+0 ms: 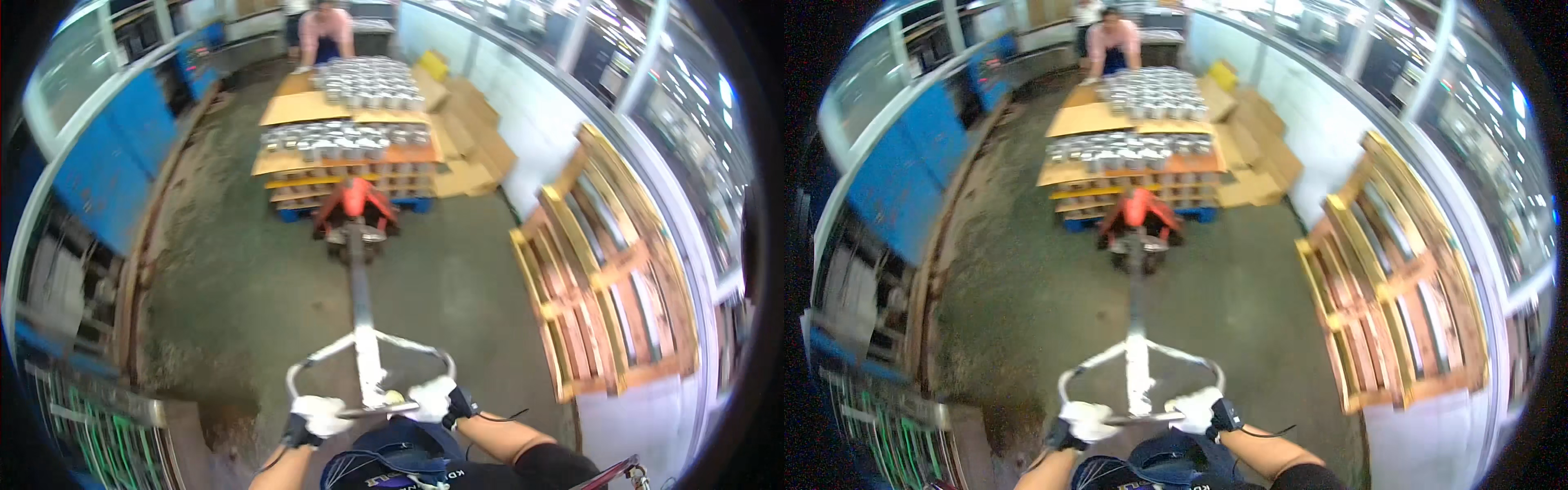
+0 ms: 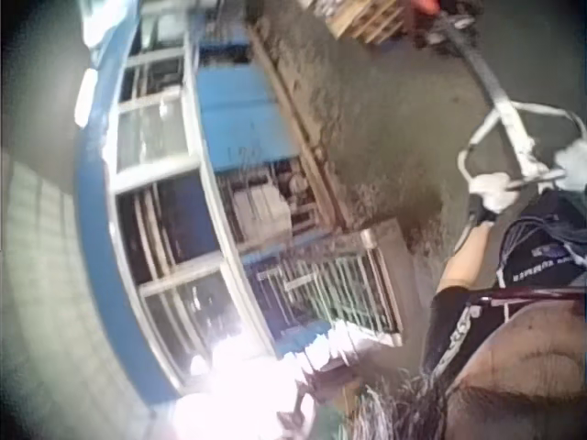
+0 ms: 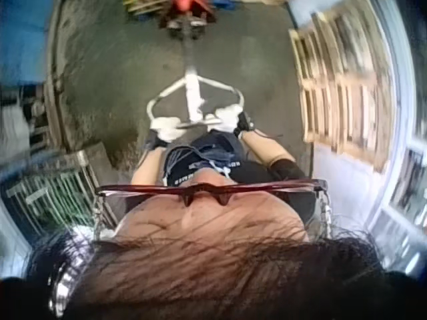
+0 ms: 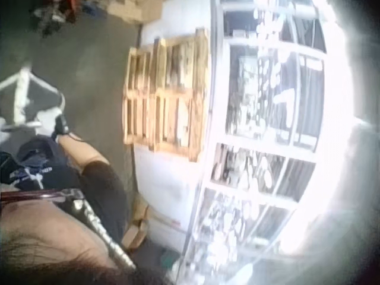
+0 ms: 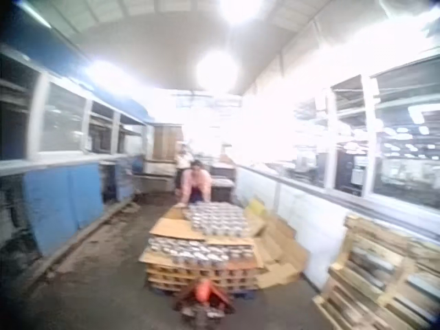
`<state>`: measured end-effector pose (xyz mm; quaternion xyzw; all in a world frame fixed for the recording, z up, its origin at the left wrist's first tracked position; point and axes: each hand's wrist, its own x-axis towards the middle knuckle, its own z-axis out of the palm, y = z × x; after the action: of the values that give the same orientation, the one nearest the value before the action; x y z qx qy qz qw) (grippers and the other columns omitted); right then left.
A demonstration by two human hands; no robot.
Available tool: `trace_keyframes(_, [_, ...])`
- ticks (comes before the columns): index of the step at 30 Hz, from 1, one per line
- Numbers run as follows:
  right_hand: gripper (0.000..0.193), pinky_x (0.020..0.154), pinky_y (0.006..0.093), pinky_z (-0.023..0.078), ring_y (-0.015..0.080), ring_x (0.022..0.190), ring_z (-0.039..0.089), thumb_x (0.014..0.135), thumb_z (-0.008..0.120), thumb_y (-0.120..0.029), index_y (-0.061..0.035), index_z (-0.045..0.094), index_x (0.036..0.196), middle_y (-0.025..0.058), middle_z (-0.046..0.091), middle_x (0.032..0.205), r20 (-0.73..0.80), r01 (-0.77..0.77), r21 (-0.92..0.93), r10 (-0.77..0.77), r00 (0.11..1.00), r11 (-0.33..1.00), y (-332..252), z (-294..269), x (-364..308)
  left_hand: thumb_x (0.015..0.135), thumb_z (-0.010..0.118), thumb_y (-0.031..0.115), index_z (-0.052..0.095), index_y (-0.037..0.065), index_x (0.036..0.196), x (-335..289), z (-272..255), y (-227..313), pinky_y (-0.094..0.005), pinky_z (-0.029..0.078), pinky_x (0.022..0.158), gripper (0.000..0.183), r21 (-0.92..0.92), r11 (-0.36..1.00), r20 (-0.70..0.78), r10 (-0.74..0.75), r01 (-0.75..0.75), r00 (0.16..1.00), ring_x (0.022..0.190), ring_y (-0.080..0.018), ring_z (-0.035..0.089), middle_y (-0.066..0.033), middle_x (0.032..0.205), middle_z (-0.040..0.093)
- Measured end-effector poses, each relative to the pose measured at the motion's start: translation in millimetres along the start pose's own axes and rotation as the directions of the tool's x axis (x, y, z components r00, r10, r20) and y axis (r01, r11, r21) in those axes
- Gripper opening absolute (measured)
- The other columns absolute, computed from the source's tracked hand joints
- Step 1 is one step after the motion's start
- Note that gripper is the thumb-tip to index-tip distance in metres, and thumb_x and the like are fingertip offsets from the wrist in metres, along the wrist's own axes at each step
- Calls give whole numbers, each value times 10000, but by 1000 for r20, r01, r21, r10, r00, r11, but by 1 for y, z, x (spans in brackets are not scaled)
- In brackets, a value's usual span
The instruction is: Operating an industrial parts washer to clean metal engine components.
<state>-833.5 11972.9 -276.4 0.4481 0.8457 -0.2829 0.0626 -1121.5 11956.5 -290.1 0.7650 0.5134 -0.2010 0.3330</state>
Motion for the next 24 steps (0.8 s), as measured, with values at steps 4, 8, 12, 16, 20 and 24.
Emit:
trace_keyframes(4, [152,495,370,444,209,517,522,643,657,-286,-194,537,632,-7,503,579,-629,95,-16,-83,773,995,3,0,6,780,573,632,721,90,988,-18,-43,12,-460,549,764,600,20,988,-150,-151,156,977,862,-382,699,-196,880,714])
trace_keyframes(8, [176,647,406,535,265,769,698,702,639,-251,-139,708,820,84,702,814,10,-518,114,520,854,848,-10,79,-4,781,574,642,722,88,992,24,62,-8,-455,548,764,611,35,987,145,-162,159,976,856,-375,700,-193,871,713])
trace_keyframes(12, [218,688,426,544,304,823,711,745,601,-284,-123,723,826,111,720,803,259,-187,-40,191,947,982,14,46,-4,783,587,650,735,105,932,14,24,17,-409,547,714,583,151,976,161,-183,159,970,809,-318,710,-164,794,705])
trace_keyframes(16, [174,551,378,485,269,562,570,580,675,-272,-139,565,602,47,539,509,-737,-58,20,54,673,998,7,-17,-8,807,565,641,751,150,755,-10,-50,19,-406,557,680,528,-42,990,-64,-140,138,988,706,-294,715,-119,674,689])
trace_keyframes(20, [182,601,398,508,271,637,612,691,669,-321,-139,677,705,79,619,612,-336,-23,-179,-40,941,984,34,30,-20,808,563,618,748,107,913,5,15,30,-435,557,752,553,88,986,-10,-141,142,990,821,-351,716,-178,834,719])
trace_keyframes(24, [236,631,451,540,316,725,696,753,584,-292,-125,739,812,117,707,738,324,-112,-159,159,932,981,46,80,-7,795,577,591,690,26,1049,26,50,37,-468,542,799,630,-64,996,163,-53,64,985,961,-389,681,-251,976,692])
